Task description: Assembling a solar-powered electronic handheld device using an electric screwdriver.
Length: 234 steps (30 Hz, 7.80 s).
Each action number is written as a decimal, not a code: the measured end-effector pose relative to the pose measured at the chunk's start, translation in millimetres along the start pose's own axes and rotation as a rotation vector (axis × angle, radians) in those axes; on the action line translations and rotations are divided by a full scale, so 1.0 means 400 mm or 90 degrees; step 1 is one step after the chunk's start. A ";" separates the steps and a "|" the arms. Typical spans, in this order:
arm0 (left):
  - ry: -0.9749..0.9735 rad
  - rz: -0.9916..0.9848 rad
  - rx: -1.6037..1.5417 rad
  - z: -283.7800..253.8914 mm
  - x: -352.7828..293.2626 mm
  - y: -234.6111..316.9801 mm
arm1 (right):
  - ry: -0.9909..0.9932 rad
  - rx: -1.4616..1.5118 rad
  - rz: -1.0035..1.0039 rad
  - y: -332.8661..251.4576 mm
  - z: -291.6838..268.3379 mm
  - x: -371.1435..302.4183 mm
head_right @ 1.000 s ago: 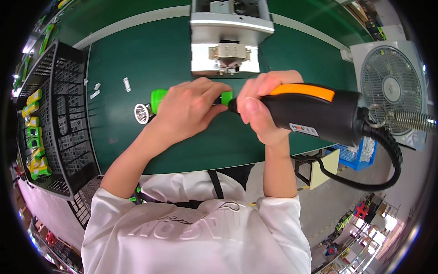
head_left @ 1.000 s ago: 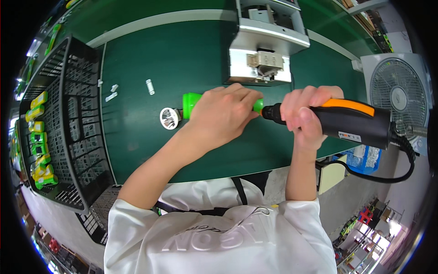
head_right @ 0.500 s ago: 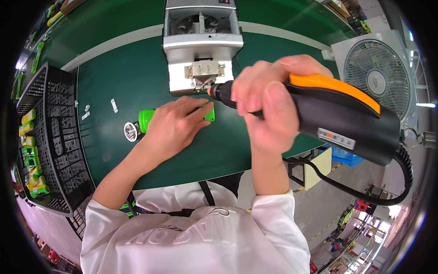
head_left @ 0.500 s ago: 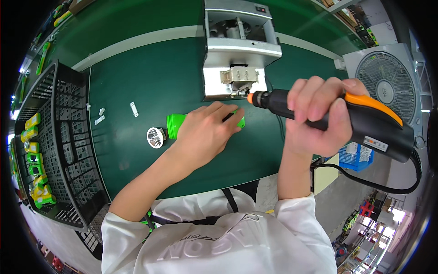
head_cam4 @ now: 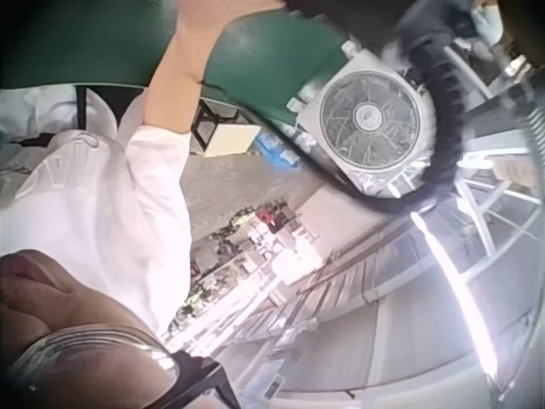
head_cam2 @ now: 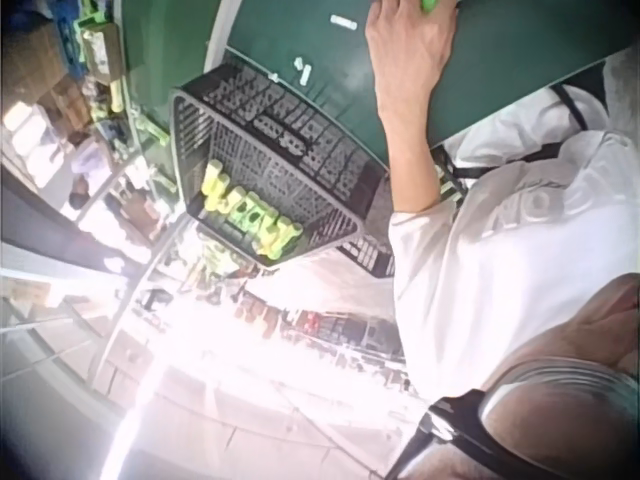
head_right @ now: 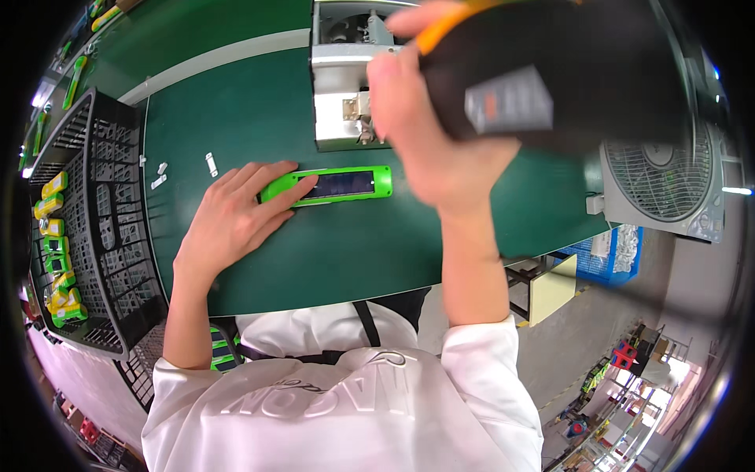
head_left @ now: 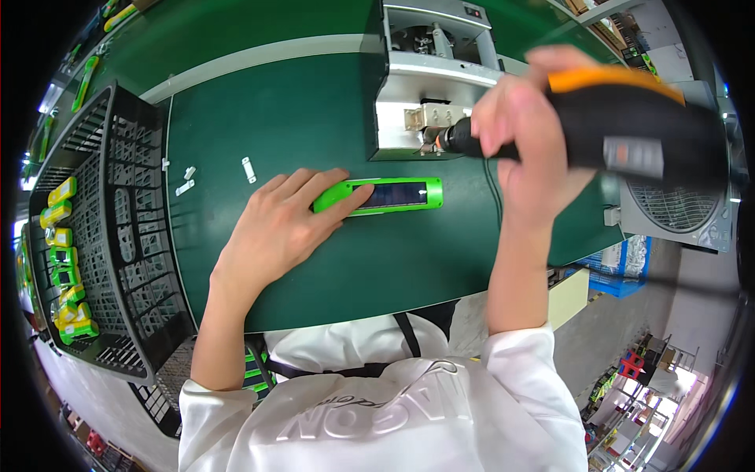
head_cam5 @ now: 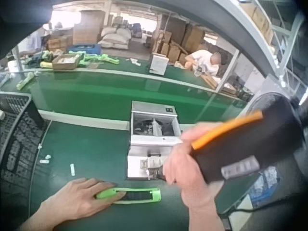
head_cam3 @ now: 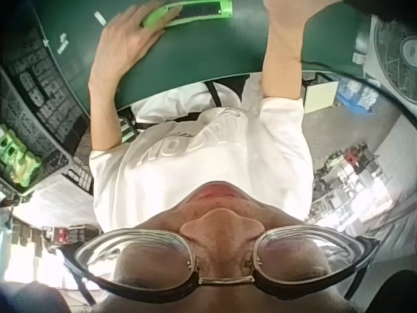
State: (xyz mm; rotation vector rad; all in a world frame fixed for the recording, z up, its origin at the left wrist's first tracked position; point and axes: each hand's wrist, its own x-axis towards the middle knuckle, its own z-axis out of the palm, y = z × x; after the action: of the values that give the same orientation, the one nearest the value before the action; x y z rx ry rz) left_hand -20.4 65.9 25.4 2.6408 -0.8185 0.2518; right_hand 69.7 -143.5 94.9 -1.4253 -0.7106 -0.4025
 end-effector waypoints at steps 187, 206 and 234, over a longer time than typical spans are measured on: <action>-0.039 -0.830 -0.005 -0.104 -1.193 0.084 | 0.082 0.253 0.113 0.030 -0.381 -0.217; 0.550 -0.803 0.347 -0.129 -1.287 0.035 | 0.102 0.162 0.086 0.031 -0.382 -0.216; -0.195 -0.846 0.285 -0.360 -0.215 -1.490 | 0.294 -0.122 0.064 -0.087 -0.333 -0.245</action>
State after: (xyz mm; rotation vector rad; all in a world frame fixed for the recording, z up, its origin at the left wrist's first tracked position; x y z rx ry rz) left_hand 243.1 622.6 -37.4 3.0044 1.1108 -0.3724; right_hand 2.4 -294.0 57.6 -1.4673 -0.2297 -0.7068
